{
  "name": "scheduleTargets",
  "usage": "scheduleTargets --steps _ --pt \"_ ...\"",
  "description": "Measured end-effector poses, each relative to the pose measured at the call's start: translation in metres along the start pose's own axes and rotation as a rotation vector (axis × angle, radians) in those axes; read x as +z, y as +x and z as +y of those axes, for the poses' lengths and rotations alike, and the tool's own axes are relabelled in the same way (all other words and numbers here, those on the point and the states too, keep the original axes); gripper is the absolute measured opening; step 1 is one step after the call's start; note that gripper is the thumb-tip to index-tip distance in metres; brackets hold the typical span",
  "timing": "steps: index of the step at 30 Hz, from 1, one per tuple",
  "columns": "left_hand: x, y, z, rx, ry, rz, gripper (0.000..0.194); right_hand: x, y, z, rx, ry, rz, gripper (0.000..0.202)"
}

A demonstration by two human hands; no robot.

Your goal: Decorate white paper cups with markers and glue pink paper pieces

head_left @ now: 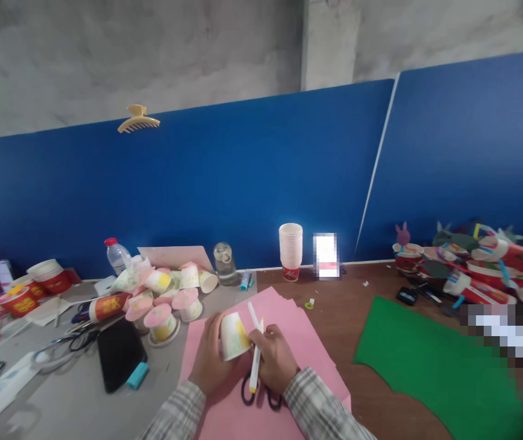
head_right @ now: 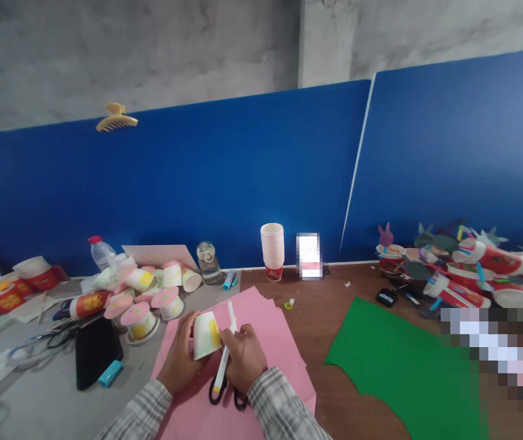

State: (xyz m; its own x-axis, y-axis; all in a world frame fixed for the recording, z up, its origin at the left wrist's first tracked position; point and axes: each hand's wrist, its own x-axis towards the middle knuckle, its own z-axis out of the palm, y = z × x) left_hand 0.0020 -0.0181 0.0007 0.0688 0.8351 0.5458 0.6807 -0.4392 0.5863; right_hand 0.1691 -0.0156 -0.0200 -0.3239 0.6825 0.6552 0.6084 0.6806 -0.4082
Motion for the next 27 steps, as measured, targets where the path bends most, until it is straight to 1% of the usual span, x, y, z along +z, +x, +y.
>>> scheduleTargets --steps 4,6,8,11,13,15,16,18,21,24,27 --pt "-0.002 0.000 0.011 -0.049 -0.021 0.008 0.072 0.002 -0.001 0.003 0.021 -0.001 -0.003 0.023" --pt "-0.002 0.000 0.012 -0.033 0.013 0.024 0.072 0.000 -0.001 0.002 0.030 0.027 0.004 0.027" --pt "-0.001 0.000 0.009 0.012 0.053 0.052 0.074 -0.003 -0.002 -0.001 0.073 0.104 0.056 0.031" --pt "0.000 -0.002 -0.002 0.073 0.105 0.071 0.078 -0.007 -0.002 -0.006 0.221 0.316 0.219 0.029" --pt "0.001 -0.002 -0.011 0.088 0.120 0.037 0.078 -0.009 -0.001 -0.010 0.365 0.540 0.313 0.027" --pt "0.002 -0.003 -0.017 0.090 0.120 0.002 0.078 -0.009 0.001 -0.014 0.510 0.786 0.358 0.030" --pt "0.003 -0.003 -0.020 0.087 0.116 -0.011 0.078 -0.009 0.003 -0.016 0.568 0.885 0.368 0.034" --pt "0.004 -0.003 -0.022 0.084 0.105 -0.032 0.078 -0.007 0.006 -0.020 0.646 1.003 0.371 0.038" --pt "0.005 -0.005 -0.021 0.099 0.091 -0.051 0.080 -0.004 0.008 -0.028 0.722 1.137 0.362 0.027" --pt "0.006 -0.006 -0.020 0.120 0.095 -0.051 0.083 -0.002 0.008 -0.034 0.750 1.225 0.344 0.018" --pt "0.006 -0.006 -0.019 0.115 0.102 -0.050 0.082 -0.001 0.007 -0.036 0.755 1.222 0.338 0.015"
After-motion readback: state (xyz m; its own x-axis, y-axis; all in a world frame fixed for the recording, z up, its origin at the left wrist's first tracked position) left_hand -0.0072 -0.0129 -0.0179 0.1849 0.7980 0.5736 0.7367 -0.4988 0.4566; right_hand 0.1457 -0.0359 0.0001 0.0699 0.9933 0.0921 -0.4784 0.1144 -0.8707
